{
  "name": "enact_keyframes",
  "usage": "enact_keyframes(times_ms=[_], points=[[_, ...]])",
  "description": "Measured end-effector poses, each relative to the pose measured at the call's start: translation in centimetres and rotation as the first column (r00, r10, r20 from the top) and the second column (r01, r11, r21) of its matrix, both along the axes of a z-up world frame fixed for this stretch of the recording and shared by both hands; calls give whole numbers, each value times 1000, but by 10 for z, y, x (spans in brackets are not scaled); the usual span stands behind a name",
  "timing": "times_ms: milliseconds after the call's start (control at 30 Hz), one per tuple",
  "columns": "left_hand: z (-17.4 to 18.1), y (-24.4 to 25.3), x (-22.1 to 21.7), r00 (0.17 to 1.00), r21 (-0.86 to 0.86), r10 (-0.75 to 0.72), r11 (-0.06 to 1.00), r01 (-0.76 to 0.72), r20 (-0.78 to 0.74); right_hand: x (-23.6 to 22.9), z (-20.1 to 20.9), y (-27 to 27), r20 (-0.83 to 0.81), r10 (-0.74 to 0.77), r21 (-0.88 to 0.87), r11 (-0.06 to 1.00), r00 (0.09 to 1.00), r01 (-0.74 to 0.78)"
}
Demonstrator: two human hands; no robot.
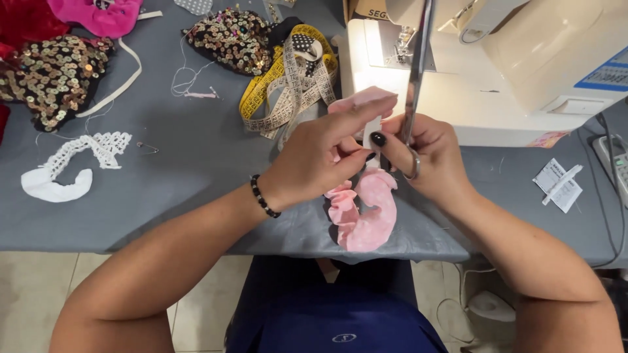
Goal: A person uses a sewing machine to stitch a pink fabric headband, trims the elastic with scissors, and manually adjusts the fabric gathers.
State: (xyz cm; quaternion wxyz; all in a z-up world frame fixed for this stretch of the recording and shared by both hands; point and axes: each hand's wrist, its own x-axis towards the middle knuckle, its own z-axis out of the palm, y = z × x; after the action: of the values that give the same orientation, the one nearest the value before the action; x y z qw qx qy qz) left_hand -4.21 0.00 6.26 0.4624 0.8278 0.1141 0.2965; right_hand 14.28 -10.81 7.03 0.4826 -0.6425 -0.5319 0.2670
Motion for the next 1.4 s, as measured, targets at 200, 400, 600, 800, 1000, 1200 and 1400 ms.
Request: enact_keyframes(times_ms=[200, 400, 600, 800, 1000, 1200, 1400], points=[[2, 0, -4, 997, -93, -79, 993, 78, -13, 0, 3, 0, 13, 171, 110, 979, 985, -171], [-12, 3, 2, 999, 45, 2, 999, -1, -40, 4, -4, 2, 31, 159, 53, 986, 987, -161], [6, -2, -1, 1000, -58, 10, 998, -8, 21, -8, 4, 2, -141, 167, 93, 984, 976, -154], [1, -4, 4, 989, -51, 149, 987, -150, -11, -2, -15, 1, -174, 144, 86, 988, 974, -131], [-4, -4, 9, 980, -27, 188, 981, -190, -62, 10, -21, 1, -188, -17, 105, 994, 982, 37], [-4, -8, 14, 944, -53, 312, 946, -319, -104, 8, -15, -1, -161, -66, 134, 987, 985, 88], [-3, -12, 13, 972, -347, 233, 910, -226, -21, 10, -21, -3, -191, -42, 143, 987, 981, 70]])
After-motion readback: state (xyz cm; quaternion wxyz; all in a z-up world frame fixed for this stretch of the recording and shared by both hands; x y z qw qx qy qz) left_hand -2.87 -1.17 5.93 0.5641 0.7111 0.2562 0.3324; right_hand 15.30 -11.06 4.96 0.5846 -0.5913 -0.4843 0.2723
